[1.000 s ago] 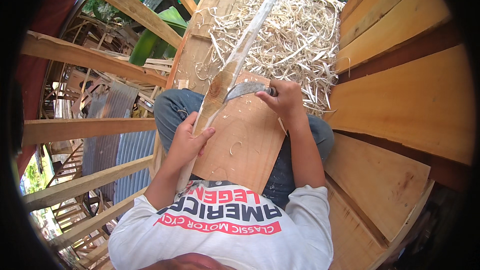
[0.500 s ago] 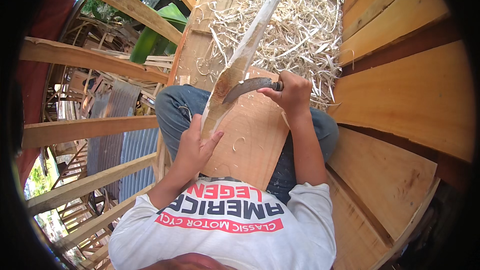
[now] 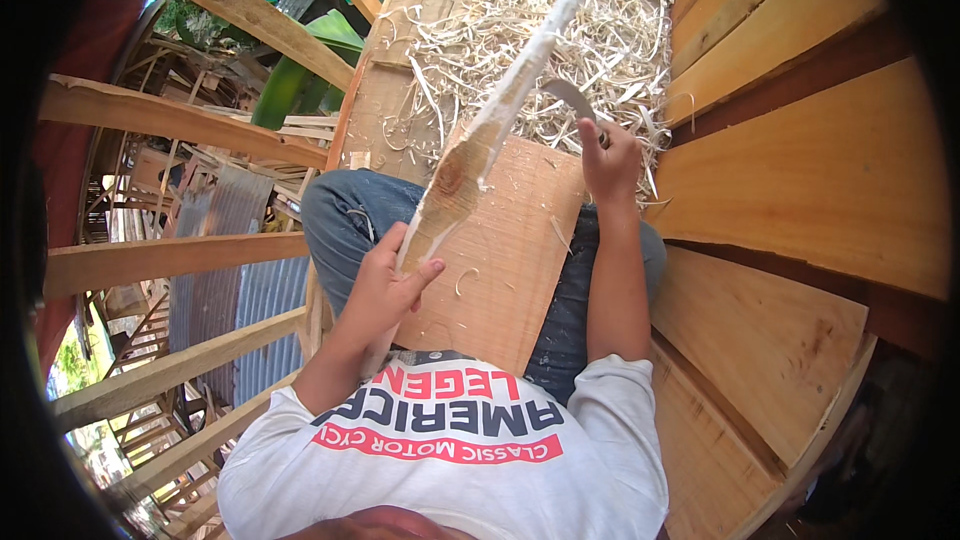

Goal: The person sits cross-legged and uses a curved knife to shave thin strips from a long piece of wood held against their leg. Wood shavings accumulate on the wooden platform beneath the work area.

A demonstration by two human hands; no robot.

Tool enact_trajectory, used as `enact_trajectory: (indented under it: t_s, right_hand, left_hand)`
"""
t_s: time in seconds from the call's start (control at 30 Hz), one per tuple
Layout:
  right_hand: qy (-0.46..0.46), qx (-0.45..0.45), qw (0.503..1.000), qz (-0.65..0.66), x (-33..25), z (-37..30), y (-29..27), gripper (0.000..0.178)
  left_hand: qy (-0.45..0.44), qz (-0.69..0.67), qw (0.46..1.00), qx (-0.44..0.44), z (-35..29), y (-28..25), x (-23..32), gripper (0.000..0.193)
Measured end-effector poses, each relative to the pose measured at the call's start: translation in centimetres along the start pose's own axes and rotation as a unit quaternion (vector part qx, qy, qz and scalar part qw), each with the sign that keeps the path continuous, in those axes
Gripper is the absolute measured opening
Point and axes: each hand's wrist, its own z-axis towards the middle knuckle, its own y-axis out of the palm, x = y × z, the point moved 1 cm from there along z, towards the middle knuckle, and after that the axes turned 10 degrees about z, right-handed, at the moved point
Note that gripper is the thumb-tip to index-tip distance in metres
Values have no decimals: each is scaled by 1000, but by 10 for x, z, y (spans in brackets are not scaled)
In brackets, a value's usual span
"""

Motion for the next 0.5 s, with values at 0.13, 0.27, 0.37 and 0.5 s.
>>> enact_trajectory:
  t_s: [0.13,0.27,0.37,0.5]
  right_hand:
    - [-86,-89,992,11,-18,-14,19,64]
    - [-135,-154,978,-30,-47,-30,38,64]
    - [-135,-134,978,-81,-44,-33,43,67]
    - [-147,-95,975,-138,-37,-31,38,71]
  left_hand:
    - [-18,-89,996,17,7,-15,-3,33]
    - [-19,-76,997,28,4,-13,1,33]
    - [21,-7,999,49,3,-10,3,35]
    - [101,96,987,81,2,-6,3,35]
